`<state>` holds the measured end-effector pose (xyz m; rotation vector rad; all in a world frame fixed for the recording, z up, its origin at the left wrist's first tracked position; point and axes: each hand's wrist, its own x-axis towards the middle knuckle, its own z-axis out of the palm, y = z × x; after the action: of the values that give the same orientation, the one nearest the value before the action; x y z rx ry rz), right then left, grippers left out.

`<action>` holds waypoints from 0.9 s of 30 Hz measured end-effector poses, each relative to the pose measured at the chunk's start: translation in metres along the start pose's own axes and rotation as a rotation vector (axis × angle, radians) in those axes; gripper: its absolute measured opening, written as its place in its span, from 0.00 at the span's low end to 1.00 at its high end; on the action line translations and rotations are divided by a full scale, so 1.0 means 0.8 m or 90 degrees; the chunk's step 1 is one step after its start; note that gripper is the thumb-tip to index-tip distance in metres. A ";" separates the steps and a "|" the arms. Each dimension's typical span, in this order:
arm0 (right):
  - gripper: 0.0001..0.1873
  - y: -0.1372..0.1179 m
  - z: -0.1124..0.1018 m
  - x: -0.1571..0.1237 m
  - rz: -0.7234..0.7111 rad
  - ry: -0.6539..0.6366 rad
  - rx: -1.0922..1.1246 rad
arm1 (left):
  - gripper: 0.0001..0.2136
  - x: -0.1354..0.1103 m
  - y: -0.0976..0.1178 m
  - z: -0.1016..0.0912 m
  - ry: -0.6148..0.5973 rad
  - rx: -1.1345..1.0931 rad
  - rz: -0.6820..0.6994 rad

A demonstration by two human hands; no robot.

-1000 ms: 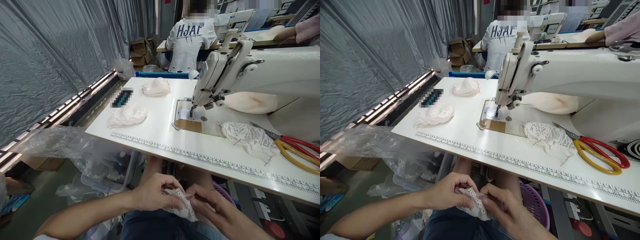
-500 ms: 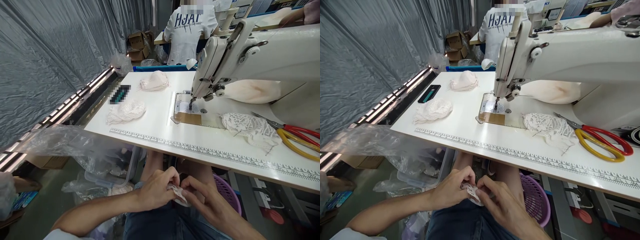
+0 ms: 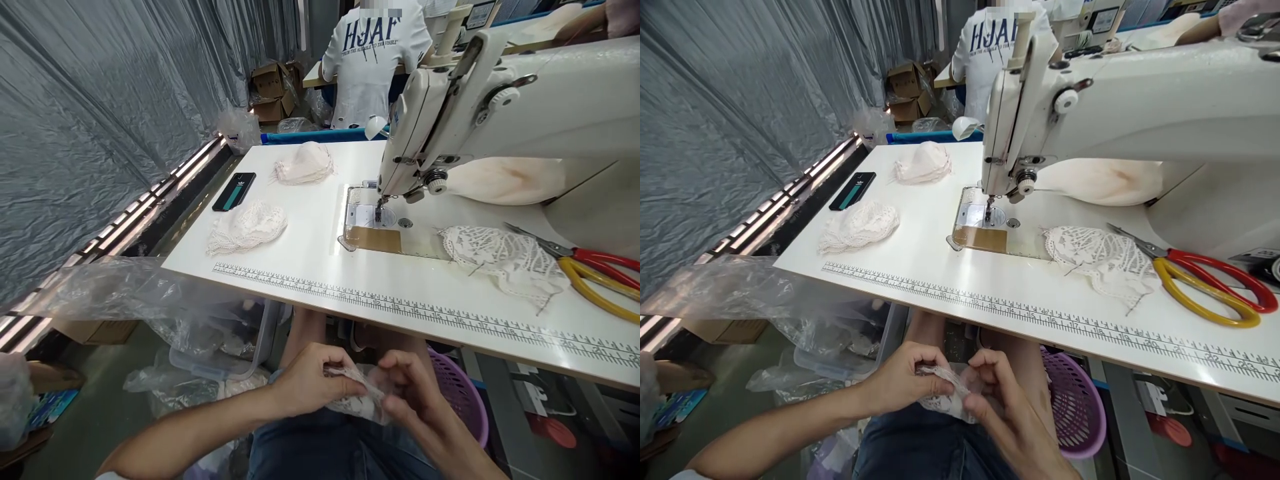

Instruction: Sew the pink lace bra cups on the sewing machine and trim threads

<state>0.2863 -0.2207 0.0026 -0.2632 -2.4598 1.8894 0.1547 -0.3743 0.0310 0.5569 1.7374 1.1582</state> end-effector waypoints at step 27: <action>0.08 -0.004 -0.015 0.015 -0.039 -0.218 -0.015 | 0.06 0.008 -0.004 -0.007 -0.128 -0.024 -0.039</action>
<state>0.2753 -0.2079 0.0082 0.1464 -2.6603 2.0269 0.1470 -0.3732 0.0257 0.5737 1.5471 1.0531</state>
